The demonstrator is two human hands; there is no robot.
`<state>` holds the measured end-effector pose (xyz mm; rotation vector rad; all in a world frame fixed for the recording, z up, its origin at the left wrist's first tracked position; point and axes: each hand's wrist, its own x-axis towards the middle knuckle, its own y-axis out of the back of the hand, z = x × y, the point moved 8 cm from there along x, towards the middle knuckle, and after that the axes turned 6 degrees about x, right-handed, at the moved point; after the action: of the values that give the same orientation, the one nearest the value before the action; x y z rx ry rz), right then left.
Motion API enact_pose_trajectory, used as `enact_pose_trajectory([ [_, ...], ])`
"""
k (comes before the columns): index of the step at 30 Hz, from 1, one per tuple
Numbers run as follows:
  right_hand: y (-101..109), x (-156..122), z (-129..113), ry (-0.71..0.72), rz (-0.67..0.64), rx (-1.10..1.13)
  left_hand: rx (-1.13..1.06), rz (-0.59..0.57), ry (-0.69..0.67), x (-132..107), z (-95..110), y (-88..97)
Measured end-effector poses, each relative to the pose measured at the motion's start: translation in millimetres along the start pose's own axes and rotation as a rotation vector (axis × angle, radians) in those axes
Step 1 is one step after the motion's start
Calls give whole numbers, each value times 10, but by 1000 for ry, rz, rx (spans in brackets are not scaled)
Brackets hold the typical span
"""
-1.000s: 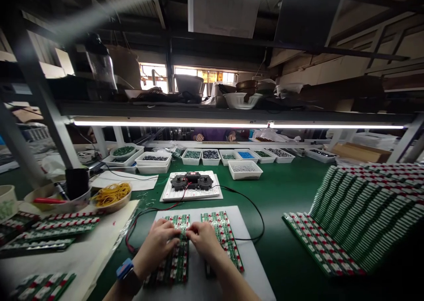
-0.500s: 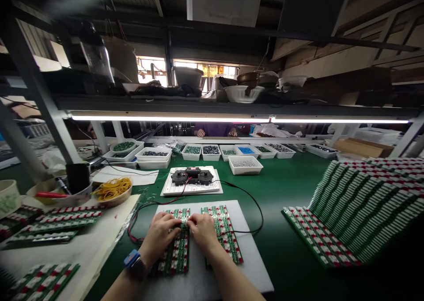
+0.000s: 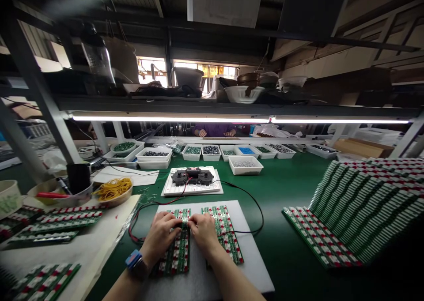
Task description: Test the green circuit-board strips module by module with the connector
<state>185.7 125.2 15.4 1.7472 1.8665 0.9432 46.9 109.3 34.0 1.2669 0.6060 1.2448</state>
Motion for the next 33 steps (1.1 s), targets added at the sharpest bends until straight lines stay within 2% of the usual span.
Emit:
enact_pose_trajectory([
  [9,-18,-5,13,6,-28,-12,-44,-56,7,2,-11,-46],
  [17,-62,38,34,-34,-45,-52,-102,-135,117,38,-126,-135],
  [27,-88,105,56,-156,-100,-47,-133,-129,149,22,-159,-169],
  [33,-114,146,-25,-141,-95,-114,-145,-125,150,12,-141,-160],
])
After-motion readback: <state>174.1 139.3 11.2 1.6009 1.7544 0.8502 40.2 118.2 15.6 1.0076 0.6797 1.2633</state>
